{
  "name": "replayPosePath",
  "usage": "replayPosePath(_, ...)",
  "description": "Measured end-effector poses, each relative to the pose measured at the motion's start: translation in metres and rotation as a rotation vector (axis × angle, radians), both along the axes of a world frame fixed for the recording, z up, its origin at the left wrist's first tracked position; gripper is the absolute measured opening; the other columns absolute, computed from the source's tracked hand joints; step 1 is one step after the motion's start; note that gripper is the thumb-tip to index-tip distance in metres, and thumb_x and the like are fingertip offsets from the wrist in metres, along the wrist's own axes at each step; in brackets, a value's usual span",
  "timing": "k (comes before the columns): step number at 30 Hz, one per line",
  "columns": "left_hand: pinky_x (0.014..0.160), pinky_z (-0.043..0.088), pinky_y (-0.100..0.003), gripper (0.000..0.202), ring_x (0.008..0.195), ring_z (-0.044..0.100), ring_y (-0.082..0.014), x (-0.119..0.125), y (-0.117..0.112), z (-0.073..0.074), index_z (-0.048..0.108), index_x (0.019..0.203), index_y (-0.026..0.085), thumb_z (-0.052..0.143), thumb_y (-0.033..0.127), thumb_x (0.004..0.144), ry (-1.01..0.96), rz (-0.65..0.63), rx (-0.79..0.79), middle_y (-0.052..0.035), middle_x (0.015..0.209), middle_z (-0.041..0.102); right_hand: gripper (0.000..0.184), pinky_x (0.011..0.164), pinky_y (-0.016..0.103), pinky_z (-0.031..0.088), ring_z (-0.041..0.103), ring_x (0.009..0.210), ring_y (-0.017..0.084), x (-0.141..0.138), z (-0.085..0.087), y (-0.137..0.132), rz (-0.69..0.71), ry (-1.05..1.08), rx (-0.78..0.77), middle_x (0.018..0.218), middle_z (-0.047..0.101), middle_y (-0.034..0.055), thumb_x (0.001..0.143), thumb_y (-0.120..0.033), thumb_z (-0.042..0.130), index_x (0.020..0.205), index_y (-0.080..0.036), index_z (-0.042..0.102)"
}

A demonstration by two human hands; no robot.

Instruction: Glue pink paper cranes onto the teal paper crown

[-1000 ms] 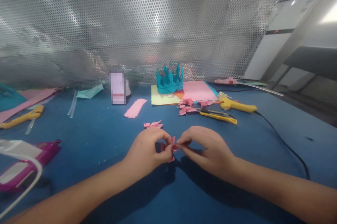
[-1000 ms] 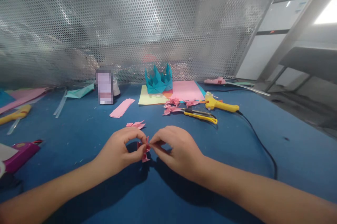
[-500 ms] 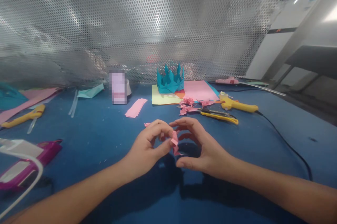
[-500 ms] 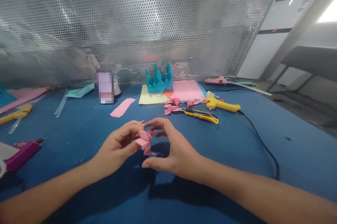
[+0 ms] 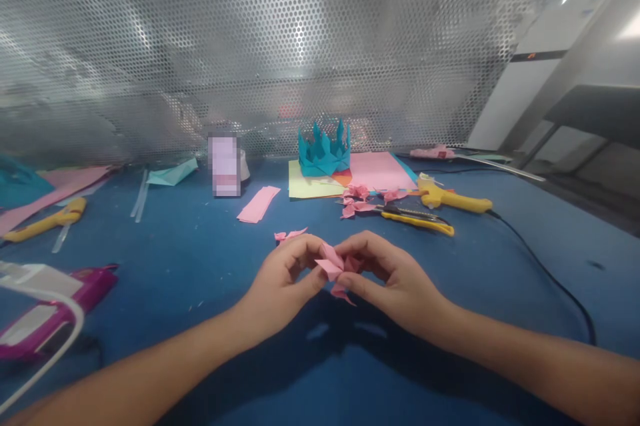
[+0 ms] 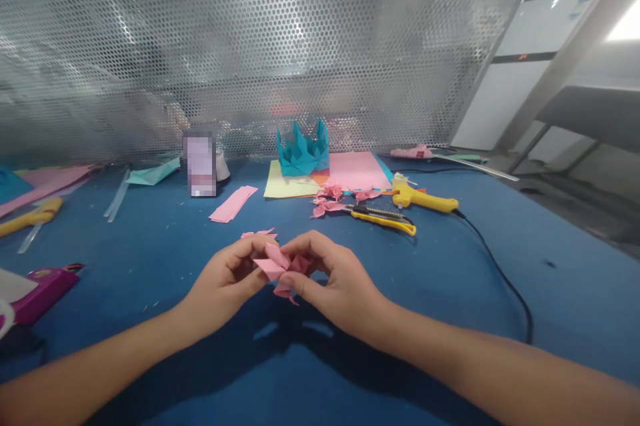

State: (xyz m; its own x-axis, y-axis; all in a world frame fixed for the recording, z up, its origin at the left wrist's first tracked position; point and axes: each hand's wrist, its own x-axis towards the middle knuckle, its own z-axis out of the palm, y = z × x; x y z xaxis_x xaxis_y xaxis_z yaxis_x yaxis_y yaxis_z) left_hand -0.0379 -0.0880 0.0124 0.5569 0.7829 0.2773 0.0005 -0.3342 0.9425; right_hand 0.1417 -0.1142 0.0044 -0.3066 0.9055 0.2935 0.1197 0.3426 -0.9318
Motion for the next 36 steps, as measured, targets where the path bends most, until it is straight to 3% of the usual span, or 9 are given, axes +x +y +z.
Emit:
replayPosePath(9,0.074,0.047,-0.026,0.007,0.078,0.058,-0.0132,-0.0056,0.0082,-0.0031,0.061,0.084,0.017,0.058,0.021,0.080,0.058,0.020,0.124,-0.0024,0.082,0.063,0.017,0.061,0.024,0.052,0.060,0.062,0.010,-0.0005,-0.0009,0.0007,0.026,-0.023,-0.065,0.071,0.056,-0.0023,0.081,-0.030,0.062,0.091,-0.018,0.055)
replayPosePath(20,0.080,0.045,-0.030,0.006,0.081,0.056,-0.0149,-0.0066,0.0079,-0.0025,0.062,0.082,0.018,0.058,0.022,0.080,0.106,0.019,0.122,-0.0031,0.084,0.063,0.019,0.065,0.026,0.053,0.057,0.067,0.011,-0.0002,0.0007,0.0010,0.051,-0.027,-0.029,0.080,0.056,0.0004,0.081,-0.032,0.062,0.094,-0.020,0.054)
replayPosePath(27,0.081,0.044,-0.029,0.005,0.082,0.056,-0.0142,-0.0038,0.0059,-0.0005,0.060,0.079,0.018,0.058,0.023,0.080,0.025,0.001,-0.004,-0.0017,0.083,0.058,0.024,0.072,0.026,0.050,0.055,0.075,0.010,0.0002,-0.0037,0.0036,0.074,0.015,-0.042,0.089,0.055,0.0005,0.080,-0.027,0.064,0.099,-0.021,0.052)
replayPosePath(36,0.075,0.047,-0.027,0.010,0.079,0.059,-0.0125,-0.0016,0.0071,-0.0028,0.058,0.081,0.019,0.062,0.027,0.078,-0.113,-0.003,-0.212,-0.0002,0.082,0.060,0.037,0.057,0.021,0.050,0.053,0.066,0.008,-0.0015,-0.0039,0.0029,0.122,0.134,-0.187,0.084,0.051,-0.0026,0.073,-0.027,0.070,0.102,-0.023,0.046)
